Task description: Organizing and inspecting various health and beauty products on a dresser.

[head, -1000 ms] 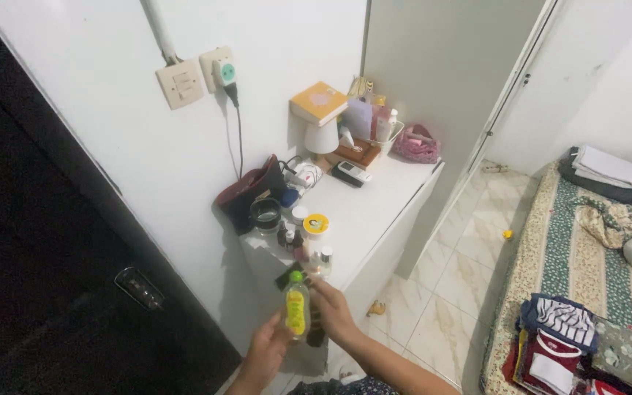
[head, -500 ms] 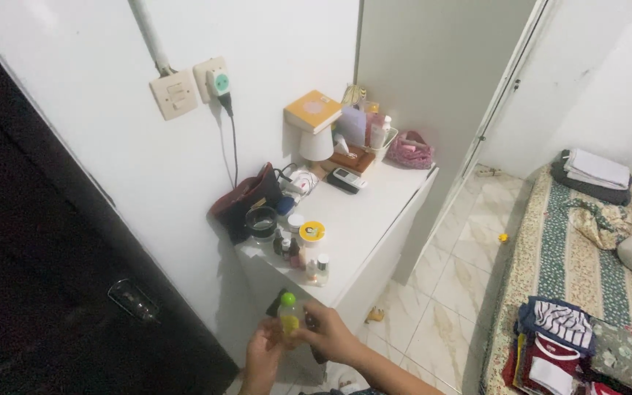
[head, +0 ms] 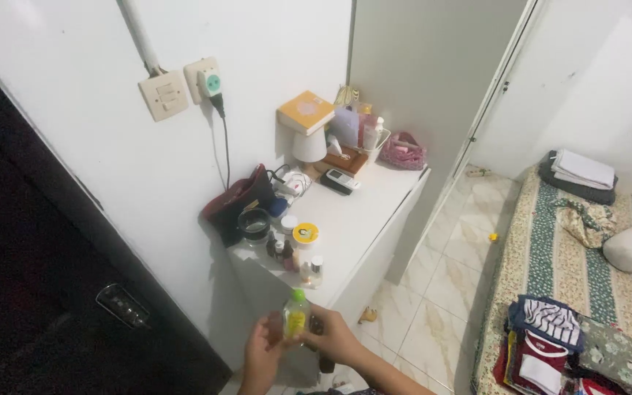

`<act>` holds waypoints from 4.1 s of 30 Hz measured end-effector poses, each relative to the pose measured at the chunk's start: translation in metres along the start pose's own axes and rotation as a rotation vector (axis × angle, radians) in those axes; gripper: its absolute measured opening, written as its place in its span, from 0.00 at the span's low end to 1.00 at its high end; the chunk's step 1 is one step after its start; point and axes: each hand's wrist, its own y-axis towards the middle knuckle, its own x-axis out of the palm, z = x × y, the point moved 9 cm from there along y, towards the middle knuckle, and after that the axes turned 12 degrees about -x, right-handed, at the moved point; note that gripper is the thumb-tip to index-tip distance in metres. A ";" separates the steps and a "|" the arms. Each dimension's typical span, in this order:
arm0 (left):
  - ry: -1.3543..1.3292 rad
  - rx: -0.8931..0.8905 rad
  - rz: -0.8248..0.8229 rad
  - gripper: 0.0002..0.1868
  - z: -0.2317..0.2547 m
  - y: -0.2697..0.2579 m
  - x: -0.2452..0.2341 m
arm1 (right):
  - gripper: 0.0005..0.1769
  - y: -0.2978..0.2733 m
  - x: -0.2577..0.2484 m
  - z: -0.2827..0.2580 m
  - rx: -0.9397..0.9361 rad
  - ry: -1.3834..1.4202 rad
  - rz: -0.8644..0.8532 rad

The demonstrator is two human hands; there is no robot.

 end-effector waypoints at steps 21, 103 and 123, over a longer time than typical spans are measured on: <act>0.624 -0.162 -0.003 0.26 0.033 -0.034 0.024 | 0.20 0.006 -0.012 -0.007 0.105 -0.158 -0.015; 0.502 0.420 -0.699 0.32 -0.065 0.038 -0.113 | 0.18 0.142 -0.231 0.016 -0.114 -0.347 0.353; 0.479 0.373 -0.631 0.28 -0.011 -0.070 0.002 | 0.16 0.217 -0.157 0.054 0.031 -0.637 -0.183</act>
